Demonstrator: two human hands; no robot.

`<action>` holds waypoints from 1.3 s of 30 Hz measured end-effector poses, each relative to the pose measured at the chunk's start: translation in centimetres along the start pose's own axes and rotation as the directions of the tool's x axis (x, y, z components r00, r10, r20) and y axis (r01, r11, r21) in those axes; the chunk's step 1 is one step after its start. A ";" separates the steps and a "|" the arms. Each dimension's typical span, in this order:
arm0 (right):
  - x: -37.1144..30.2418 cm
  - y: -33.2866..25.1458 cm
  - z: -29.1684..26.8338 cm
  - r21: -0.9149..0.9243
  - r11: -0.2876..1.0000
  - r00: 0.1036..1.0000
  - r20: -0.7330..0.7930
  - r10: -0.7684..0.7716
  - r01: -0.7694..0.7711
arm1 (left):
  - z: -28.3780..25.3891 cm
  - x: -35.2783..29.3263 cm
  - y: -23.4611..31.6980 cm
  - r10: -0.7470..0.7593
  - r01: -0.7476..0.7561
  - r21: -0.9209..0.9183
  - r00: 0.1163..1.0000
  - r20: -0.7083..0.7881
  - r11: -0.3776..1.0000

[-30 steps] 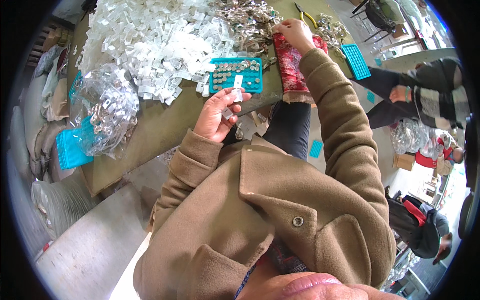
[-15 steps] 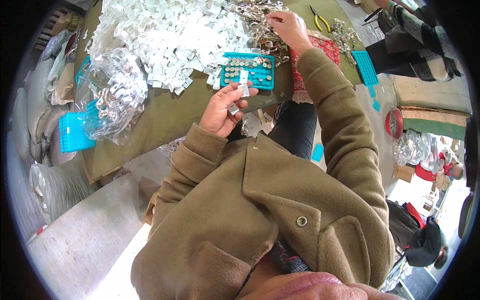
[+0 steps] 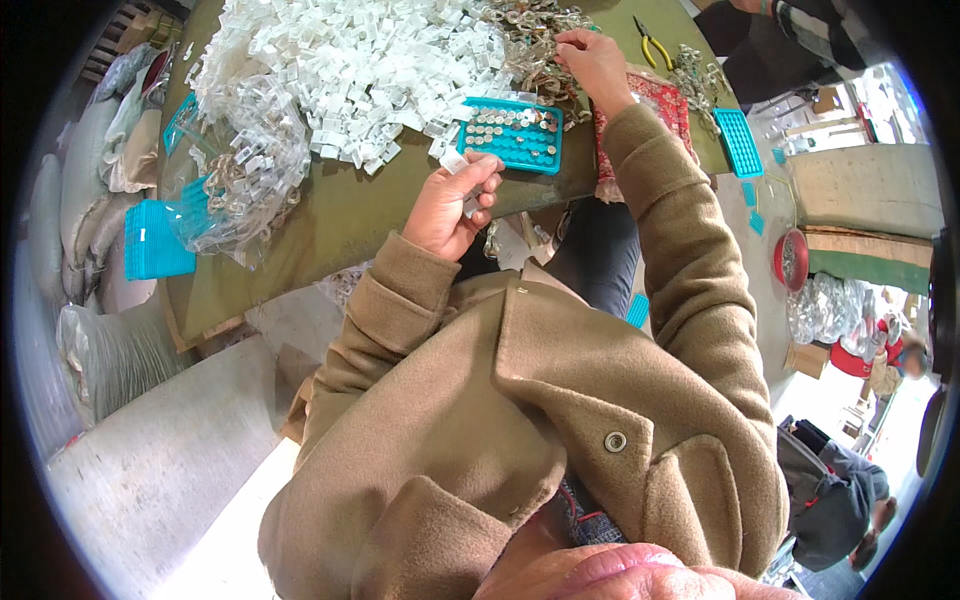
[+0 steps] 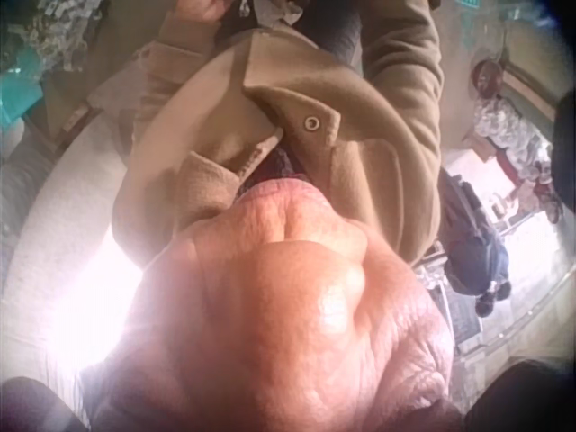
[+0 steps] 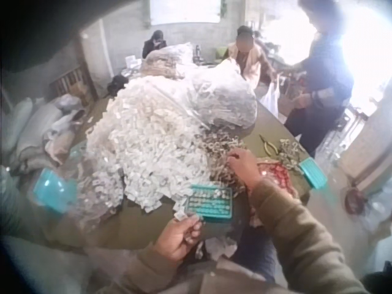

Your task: The person repeatedly picks small white plastic pieces and metal fasteners from a table, inserts the fasteners into the plastic pieces, and places the assembled units into a blue tray. The person continues this one-at-a-time assembly throughout the clip.

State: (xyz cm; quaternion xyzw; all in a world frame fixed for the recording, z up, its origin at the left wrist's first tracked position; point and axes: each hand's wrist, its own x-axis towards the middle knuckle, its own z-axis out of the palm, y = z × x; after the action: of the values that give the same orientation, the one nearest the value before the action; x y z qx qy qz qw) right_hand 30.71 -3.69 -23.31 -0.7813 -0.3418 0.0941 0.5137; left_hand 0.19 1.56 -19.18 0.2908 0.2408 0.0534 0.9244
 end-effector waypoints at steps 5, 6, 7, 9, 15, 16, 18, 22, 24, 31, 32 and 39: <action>-0.4 0.0 0.6 0.129 0.988 0.996 -0.007 0.087 -0.085 | 0.4 2.5 2.8 0.234 -0.162 0.441 0.965 -0.115 0.883; -0.4 -0.2 0.7 0.110 0.991 0.997 -0.012 0.080 -0.078 | 0.5 3.7 4.0 0.309 -0.221 0.528 0.947 -0.084 0.820; -0.5 -0.3 0.7 0.099 0.992 0.997 -0.019 0.077 -0.075 | 0.7 5.0 5.0 0.371 -0.247 0.625 0.926 -0.073 0.740; -0.5 -0.4 0.9 0.071 0.995 0.997 -0.033 0.067 -0.065 | 1.5 8.3 6.7 0.500 -0.296 0.814 0.866 0.007 0.500; -0.9 0.0 1.2 0.023 1.000 0.997 -0.076 0.005 -0.003 | 3.3 16.1 7.5 0.521 0.072 0.926 0.841 0.143 -0.370; -1.1 0.0 1.1 0.049 0.999 0.997 -0.068 0.021 -0.018 | 3.3 16.8 7.3 0.501 0.114 0.903 0.857 0.121 -0.414; -1.3 0.0 0.8 0.097 0.993 0.996 -0.046 0.070 -0.065 | 3.1 17.8 7.0 0.513 0.116 0.888 0.846 0.146 -0.445; -1.2 0.0 0.7 0.117 0.989 0.995 -0.033 0.097 -0.093 | 2.5 18.5 7.1 0.509 0.066 0.904 0.843 0.176 -0.423; -0.8 0.1 0.8 0.101 0.989 0.993 -0.041 0.113 -0.109 | 2.0 18.4 8.0 0.451 0.032 0.917 0.877 0.165 -0.397; -0.8 -0.9 1.9 0.105 0.990 0.994 -0.046 0.099 -0.093 | -0.6 17.2 10.3 0.429 -0.105 0.994 0.899 0.089 0.013; -0.9 -1.1 2.0 0.085 0.993 0.996 -0.040 0.080 -0.076 | -0.7 16.9 10.5 0.416 -0.110 0.989 0.908 0.057 0.103; -1.2 -3.5 3.4 0.227 0.971 0.997 -0.012 0.074 -0.070 | 1.9 13.1 12.3 0.403 -0.245 0.848 0.914 0.040 0.471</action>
State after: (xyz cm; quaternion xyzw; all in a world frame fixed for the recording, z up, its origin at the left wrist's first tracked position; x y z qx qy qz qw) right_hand 26.63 -1.12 -22.05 -0.7305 -0.2951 0.1431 0.5990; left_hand 13.05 13.84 -16.36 0.7316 0.2524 0.1300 0.6198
